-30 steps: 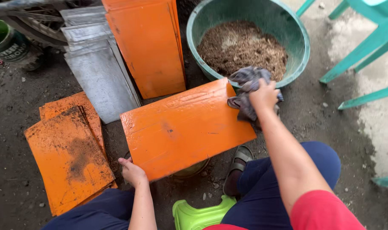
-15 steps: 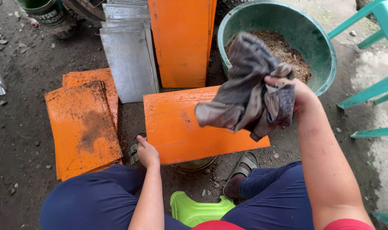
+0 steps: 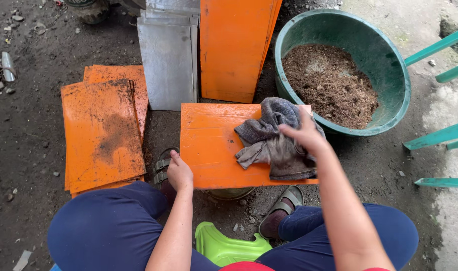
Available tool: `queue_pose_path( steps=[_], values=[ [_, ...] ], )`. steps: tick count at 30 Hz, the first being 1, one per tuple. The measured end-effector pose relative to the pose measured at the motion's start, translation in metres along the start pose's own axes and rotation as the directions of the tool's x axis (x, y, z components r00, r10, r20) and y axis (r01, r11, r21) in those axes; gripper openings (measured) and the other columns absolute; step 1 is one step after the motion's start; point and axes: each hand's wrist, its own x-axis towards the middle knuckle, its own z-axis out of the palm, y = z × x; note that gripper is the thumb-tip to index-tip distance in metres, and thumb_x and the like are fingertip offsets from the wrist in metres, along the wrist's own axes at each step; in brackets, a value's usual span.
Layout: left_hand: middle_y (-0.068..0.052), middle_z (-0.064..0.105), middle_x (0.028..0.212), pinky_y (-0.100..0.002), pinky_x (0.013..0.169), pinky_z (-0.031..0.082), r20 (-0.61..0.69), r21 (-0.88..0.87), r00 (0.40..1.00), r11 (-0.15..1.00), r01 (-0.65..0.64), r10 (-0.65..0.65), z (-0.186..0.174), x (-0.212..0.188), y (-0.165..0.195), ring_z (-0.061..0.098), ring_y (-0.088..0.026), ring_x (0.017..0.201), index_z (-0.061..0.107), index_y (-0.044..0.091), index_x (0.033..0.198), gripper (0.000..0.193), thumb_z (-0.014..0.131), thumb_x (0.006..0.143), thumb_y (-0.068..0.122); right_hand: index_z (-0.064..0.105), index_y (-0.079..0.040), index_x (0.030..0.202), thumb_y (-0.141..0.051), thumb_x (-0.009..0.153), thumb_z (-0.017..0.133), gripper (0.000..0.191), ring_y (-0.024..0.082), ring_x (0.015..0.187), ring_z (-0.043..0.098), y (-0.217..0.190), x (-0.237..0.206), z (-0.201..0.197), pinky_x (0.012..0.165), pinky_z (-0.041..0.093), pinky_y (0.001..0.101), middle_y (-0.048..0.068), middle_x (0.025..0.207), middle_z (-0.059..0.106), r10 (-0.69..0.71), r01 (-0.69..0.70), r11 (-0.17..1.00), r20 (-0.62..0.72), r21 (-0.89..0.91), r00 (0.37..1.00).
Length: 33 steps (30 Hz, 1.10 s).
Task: The person sits on a small stool and wipes the surface of orange rectangular panels with a grey cloth. They handle the panels one at a time, wiping both sides and edges, then place them back in a stack.
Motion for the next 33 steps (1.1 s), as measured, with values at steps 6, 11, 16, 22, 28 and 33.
queue_pose_path(
  steps=[6, 11, 16, 22, 28, 33],
  values=[
    [-0.014, 0.076, 0.105, -0.049, 0.087, 0.053, -0.025, 0.017, 0.999, 1.0, -0.025, 0.025, 0.0, -0.003, 0.002, 0.07, -0.037, 0.101, 0.074, 0.012, 0.116, 0.072, 0.023, 0.104, 0.062, 0.057, -0.021, 0.138, -0.058, 0.064, 0.09, 0.09, 0.045, 0.135, 0.036, -0.014, -0.003, 0.09, 0.101, 0.041, 0.0632, 0.017, 0.16, 0.028, -0.124, -0.074, 0.736, -0.241, -0.673, 0.962],
    [-0.016, 0.076, 0.104, -0.051, 0.085, 0.052, -0.032, -0.001, 0.998, 0.999, -0.047, 0.047, 0.006, 0.003, -0.007, 0.07, -0.04, 0.101, 0.075, 0.011, 0.115, 0.071, 0.028, 0.102, 0.063, 0.07, -0.016, 0.105, -0.045, 0.06, 0.091, 0.058, 0.04, 0.102, 0.059, -0.055, -0.042, 0.166, 0.076, 0.052, 0.0537, 0.022, 0.12, 0.054, -0.486, 0.232, 0.614, -0.129, -0.755, 0.864],
    [-0.025, 0.073, 0.105, -0.055, 0.086, 0.049, -0.084, 0.036, 0.995, 0.998, -0.043, 0.045, 0.009, 0.016, -0.021, 0.065, -0.048, 0.101, 0.074, 0.006, 0.117, 0.074, 0.021, 0.11, 0.056, 0.071, -0.02, 0.106, -0.03, 0.067, 0.079, 0.04, 0.042, 0.101, 0.057, -0.086, -0.059, 0.246, 0.081, 0.049, 0.0578, 0.018, 0.113, 0.056, -0.633, 0.465, 0.605, -0.035, -0.647, 0.774],
    [-0.019, 0.076, 0.104, -0.046, 0.088, 0.053, -0.1, -0.083, 0.983, 0.983, -0.163, 0.154, 0.006, 0.007, -0.029, 0.071, -0.038, 0.101, 0.074, 0.005, 0.114, 0.072, 0.024, 0.109, 0.057, 0.069, -0.022, 0.1, -0.028, 0.069, 0.077, 0.032, 0.044, 0.1, 0.06, -0.055, 0.023, 0.167, 0.071, 0.055, 0.0544, 0.019, 0.115, 0.057, -0.524, 0.287, 0.729, -0.237, -0.622, 0.818],
    [-0.016, 0.078, 0.107, -0.039, 0.088, 0.053, -0.103, -0.218, 0.978, 0.955, -0.203, 0.184, 0.002, 0.008, -0.023, 0.073, -0.029, 0.103, 0.075, 0.003, 0.118, 0.071, 0.028, 0.107, 0.056, 0.068, -0.016, 0.115, -0.044, 0.068, 0.083, 0.056, 0.052, 0.107, 0.056, 0.017, 0.076, 0.024, 0.077, 0.051, 0.0632, 0.027, 0.139, 0.046, -0.217, -0.193, 0.806, -0.583, -0.559, 0.783],
    [-0.018, 0.077, 0.114, -0.033, 0.093, 0.053, 0.056, -0.661, 0.989, 0.748, -0.064, 0.134, 0.007, 0.024, -0.033, 0.072, -0.023, 0.104, 0.064, -0.001, 0.135, 0.078, 0.028, 0.105, 0.061, 0.071, -0.017, 0.106, -0.039, 0.076, 0.08, 0.038, 0.046, 0.104, 0.058, -0.005, 0.073, 0.091, 0.078, 0.051, 0.0579, 0.023, 0.129, 0.055, -0.39, -0.043, 0.731, -0.468, -0.681, 0.793]
  ],
)
